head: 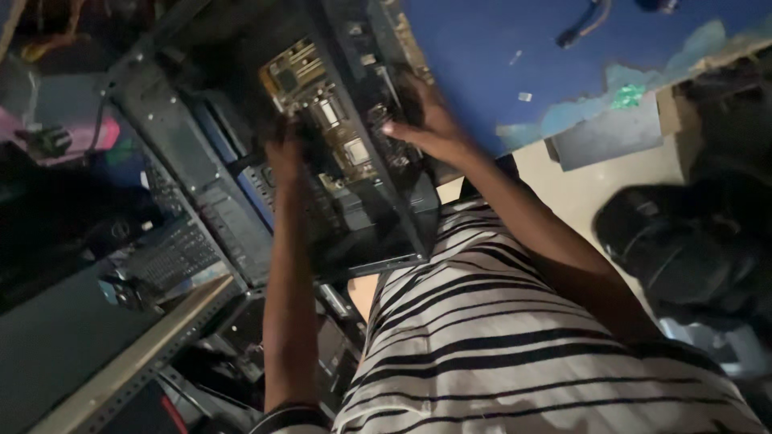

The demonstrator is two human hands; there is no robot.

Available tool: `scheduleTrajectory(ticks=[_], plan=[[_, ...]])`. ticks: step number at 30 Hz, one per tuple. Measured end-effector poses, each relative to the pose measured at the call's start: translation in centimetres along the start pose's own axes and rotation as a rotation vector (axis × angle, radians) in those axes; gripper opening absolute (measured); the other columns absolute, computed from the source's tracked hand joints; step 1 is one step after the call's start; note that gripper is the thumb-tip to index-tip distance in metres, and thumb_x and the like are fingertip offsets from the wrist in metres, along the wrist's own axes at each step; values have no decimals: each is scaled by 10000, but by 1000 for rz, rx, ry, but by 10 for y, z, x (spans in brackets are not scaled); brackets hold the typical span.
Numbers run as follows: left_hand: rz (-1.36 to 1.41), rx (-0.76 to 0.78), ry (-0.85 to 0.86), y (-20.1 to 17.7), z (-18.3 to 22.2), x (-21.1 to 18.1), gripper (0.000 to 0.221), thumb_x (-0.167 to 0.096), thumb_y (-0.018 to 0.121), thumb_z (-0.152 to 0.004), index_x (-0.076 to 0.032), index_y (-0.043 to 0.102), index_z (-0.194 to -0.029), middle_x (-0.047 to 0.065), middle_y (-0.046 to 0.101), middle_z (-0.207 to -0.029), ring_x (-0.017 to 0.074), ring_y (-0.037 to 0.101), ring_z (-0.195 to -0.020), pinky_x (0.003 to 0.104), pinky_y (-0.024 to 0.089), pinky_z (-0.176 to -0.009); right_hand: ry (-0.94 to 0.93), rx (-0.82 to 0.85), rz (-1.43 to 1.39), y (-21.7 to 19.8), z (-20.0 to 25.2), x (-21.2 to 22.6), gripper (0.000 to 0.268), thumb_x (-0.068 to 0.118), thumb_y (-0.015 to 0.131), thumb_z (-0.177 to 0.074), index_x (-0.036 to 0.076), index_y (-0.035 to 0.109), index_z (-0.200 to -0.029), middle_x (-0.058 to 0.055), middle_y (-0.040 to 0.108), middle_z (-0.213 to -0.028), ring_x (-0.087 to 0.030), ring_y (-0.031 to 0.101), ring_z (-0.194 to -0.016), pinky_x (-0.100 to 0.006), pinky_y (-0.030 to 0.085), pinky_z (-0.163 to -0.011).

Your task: The person works inside an open desktop computer case, using a screwdriver to tighten screws on the motherboard and adjusting internal components. They briefly pause to answer a phone call before resuming the repair.

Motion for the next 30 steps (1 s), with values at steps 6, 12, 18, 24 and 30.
scheduleTrajectory(ticks=[6, 12, 18, 24, 30], plan=[[-104, 58, 38, -7, -29, -46, 205, -275, 677, -959, -71, 672, -973, -32, 590, -756, 75, 517, -617, 283, 415, -537, -177, 185, -46, -18, -22, 18, 1202, 561, 841, -835, 99, 97, -1658, -203, 180, -1738, -397, 217, -1609, -547, 239, -1292], [-243, 33, -36, -6, -14, -81, 250, -315, 681, -974, -70, 700, -935, -49, 580, -719, 68, 520, -630, 287, 408, -551, 11, 286, 61, -25, -30, 26, 1268, 664, 807, -746, 183, 61, -1652, -188, 153, -1715, -404, 174, -1568, -561, 231, -1251], [-130, -26, -219, 8, 7, -111, 268, -323, 659, -952, -83, 740, -1037, -25, 557, -686, 115, 489, -563, 304, 381, -503, -9, 257, -43, -18, -31, 15, 1304, 695, 796, -699, 174, 76, -1653, -189, 114, -1729, -421, 175, -1562, -554, 256, -1243], [-19, 66, -113, 9, 6, -112, 216, -282, 655, -985, -99, 706, -1088, -57, 650, -830, 51, 593, -694, 264, 466, -593, -1, 269, -2, -19, -31, 11, 1276, 689, 793, -730, 170, 82, -1655, -180, 113, -1724, -405, 162, -1568, -548, 250, -1244], [70, 106, -123, 2, 28, -114, 277, -419, 622, -1026, -148, 612, -971, -55, 435, -664, 64, 374, -533, 267, 299, -497, 63, 134, -463, -34, -48, -13, 925, 475, 694, -909, 152, 238, -1647, -265, 556, -1433, -422, 567, -1352, -520, 518, -1130]])
Point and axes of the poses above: each hand's wrist, its own z-axis away from the middle knuckle, its own y-axis out of the palm, x = y × z, the point moved 2 cm from there along -z, towards the middle knuckle
